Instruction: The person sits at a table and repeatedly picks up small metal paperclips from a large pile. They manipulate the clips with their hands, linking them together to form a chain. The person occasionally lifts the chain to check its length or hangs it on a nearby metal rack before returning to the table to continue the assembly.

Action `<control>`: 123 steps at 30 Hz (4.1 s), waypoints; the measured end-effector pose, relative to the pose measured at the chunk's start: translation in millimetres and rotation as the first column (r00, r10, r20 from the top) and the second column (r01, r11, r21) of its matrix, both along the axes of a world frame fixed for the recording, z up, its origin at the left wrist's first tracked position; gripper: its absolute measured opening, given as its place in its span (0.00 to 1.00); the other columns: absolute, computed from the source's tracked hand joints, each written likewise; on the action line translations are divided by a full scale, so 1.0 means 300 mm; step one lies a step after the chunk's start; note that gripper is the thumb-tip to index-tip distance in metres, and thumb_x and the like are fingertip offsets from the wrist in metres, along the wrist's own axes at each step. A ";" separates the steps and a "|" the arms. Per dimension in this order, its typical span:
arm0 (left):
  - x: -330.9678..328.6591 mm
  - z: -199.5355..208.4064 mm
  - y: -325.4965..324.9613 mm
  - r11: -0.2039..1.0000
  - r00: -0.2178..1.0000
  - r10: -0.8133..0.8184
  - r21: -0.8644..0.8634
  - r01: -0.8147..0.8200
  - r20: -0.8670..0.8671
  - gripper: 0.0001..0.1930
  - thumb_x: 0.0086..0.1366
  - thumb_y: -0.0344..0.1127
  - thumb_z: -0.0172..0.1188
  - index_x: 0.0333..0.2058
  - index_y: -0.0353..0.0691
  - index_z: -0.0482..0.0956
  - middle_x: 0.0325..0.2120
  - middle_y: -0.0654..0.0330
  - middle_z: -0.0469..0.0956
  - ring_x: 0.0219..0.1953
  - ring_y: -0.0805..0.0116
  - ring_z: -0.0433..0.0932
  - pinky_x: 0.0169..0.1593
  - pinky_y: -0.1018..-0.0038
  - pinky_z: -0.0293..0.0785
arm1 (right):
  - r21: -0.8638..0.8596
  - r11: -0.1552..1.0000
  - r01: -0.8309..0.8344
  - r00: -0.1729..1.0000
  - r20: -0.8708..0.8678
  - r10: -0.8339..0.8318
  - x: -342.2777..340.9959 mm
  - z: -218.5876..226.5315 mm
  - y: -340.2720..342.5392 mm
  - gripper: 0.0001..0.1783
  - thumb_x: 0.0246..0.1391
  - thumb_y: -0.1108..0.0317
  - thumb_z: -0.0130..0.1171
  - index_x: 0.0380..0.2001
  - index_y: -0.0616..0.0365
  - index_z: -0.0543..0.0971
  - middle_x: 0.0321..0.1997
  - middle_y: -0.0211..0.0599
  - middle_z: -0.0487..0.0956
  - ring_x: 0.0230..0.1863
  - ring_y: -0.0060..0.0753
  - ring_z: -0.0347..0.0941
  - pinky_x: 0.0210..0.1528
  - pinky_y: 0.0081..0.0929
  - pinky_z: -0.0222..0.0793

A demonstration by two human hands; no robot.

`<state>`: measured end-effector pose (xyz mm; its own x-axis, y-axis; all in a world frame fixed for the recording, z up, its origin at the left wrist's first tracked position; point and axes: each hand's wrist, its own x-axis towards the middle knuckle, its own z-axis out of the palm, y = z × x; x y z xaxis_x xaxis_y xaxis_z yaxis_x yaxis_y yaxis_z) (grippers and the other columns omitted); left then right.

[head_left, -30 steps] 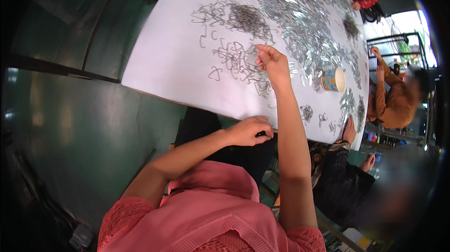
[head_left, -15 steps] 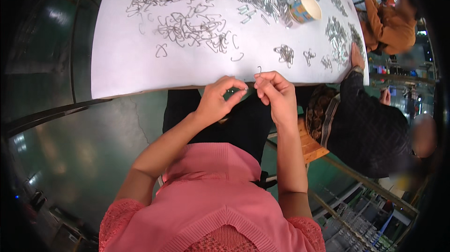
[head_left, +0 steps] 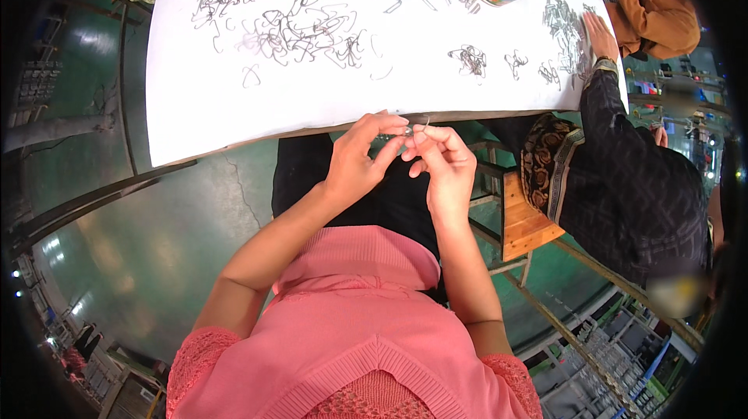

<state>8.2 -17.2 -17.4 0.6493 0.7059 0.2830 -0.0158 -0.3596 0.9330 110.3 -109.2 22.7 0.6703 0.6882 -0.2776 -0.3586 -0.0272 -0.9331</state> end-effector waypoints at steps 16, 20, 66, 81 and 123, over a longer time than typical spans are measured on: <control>0.399 0.013 0.579 0.912 0.800 0.170 0.400 0.095 -0.576 0.10 0.56 0.38 0.63 0.34 0.40 0.81 0.33 0.55 0.80 0.40 0.58 0.78 0.42 0.66 0.73 | 0.114 0.992 0.047 0.940 0.330 -0.082 -0.036 -0.027 -0.063 0.04 0.56 0.77 0.58 0.35 0.67 0.78 0.32 0.34 0.78 0.31 0.16 0.74 0.30 0.13 0.71; 0.411 -0.020 0.568 0.865 0.799 0.217 0.490 0.109 -0.561 0.09 0.56 0.37 0.62 0.34 0.40 0.81 0.31 0.56 0.80 0.37 0.58 0.79 0.40 0.65 0.74 | 0.110 0.993 0.044 0.944 0.321 -0.077 -0.031 -0.024 -0.069 0.04 0.56 0.78 0.58 0.35 0.67 0.78 0.32 0.34 0.78 0.30 0.15 0.74 0.31 0.12 0.70; -0.058 -0.022 0.186 0.938 0.934 -0.343 -0.011 0.346 0.105 0.05 0.54 0.28 0.65 0.29 0.40 0.77 0.26 0.62 0.77 0.33 0.63 0.74 0.41 0.69 0.70 | -0.191 0.972 -0.138 0.704 0.671 0.232 0.150 0.035 0.240 0.08 0.60 0.70 0.53 0.40 0.61 0.77 0.37 0.30 0.76 0.32 0.22 0.71 0.31 0.19 0.67; -0.064 -0.115 0.218 0.904 0.893 -0.406 -0.061 0.424 0.192 0.06 0.54 0.27 0.64 0.31 0.39 0.77 0.33 0.62 0.79 0.40 0.60 0.76 0.46 0.66 0.72 | -0.565 0.770 -0.297 0.046 0.797 0.602 -0.090 -0.091 0.934 0.16 0.48 0.64 0.65 0.42 0.50 0.81 0.40 0.32 0.77 0.31 0.35 0.76 0.35 0.33 0.71; -0.074 -0.097 0.228 0.893 0.896 -0.431 -0.091 0.440 0.103 0.16 0.55 0.30 0.61 0.45 0.37 0.77 0.43 0.49 0.76 0.44 0.49 0.75 0.48 0.62 0.72 | -0.520 0.662 -0.541 0.104 0.739 0.665 -0.145 -0.132 1.134 0.18 0.40 0.73 0.69 0.39 0.56 0.81 0.30 0.32 0.72 0.30 0.26 0.69 0.36 0.24 0.69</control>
